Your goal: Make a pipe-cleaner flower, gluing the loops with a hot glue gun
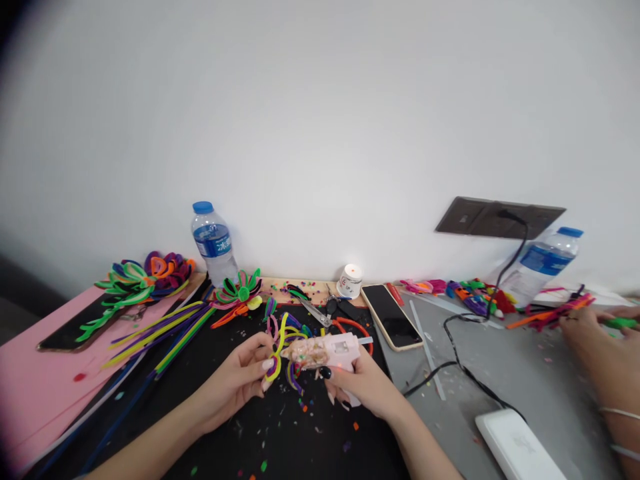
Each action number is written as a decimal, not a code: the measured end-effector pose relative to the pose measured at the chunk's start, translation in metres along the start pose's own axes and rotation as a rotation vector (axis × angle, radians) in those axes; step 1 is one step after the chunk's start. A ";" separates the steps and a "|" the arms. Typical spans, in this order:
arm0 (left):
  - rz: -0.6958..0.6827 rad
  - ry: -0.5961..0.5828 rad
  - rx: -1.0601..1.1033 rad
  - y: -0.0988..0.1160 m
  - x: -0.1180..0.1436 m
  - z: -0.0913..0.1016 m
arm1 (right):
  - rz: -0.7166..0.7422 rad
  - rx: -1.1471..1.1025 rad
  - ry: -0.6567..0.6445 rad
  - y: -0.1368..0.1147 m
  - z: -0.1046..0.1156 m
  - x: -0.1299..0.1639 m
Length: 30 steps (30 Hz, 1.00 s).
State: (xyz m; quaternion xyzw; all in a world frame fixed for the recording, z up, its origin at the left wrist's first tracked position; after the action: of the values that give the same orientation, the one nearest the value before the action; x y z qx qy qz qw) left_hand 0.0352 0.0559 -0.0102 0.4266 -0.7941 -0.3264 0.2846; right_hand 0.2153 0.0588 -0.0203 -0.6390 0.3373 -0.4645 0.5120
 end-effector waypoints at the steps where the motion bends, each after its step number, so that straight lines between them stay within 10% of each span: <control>1: 0.002 0.000 0.000 0.000 0.000 0.000 | -0.004 -0.004 0.001 0.001 0.000 0.000; 30: -0.001 -0.021 0.000 -0.003 -0.003 0.002 | 0.009 -0.031 -0.049 -0.004 -0.006 -0.001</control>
State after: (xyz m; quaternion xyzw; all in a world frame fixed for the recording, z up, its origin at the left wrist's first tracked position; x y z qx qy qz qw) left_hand 0.0367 0.0580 -0.0137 0.4233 -0.7968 -0.3312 0.2760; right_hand 0.2092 0.0588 -0.0165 -0.6565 0.3345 -0.4413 0.5123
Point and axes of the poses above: each hand's wrist, its own x-axis away from the middle knuckle, its own z-axis out of the back of the hand, y = z × x, the point moved 7 cm from there along -x, towards the middle knuckle
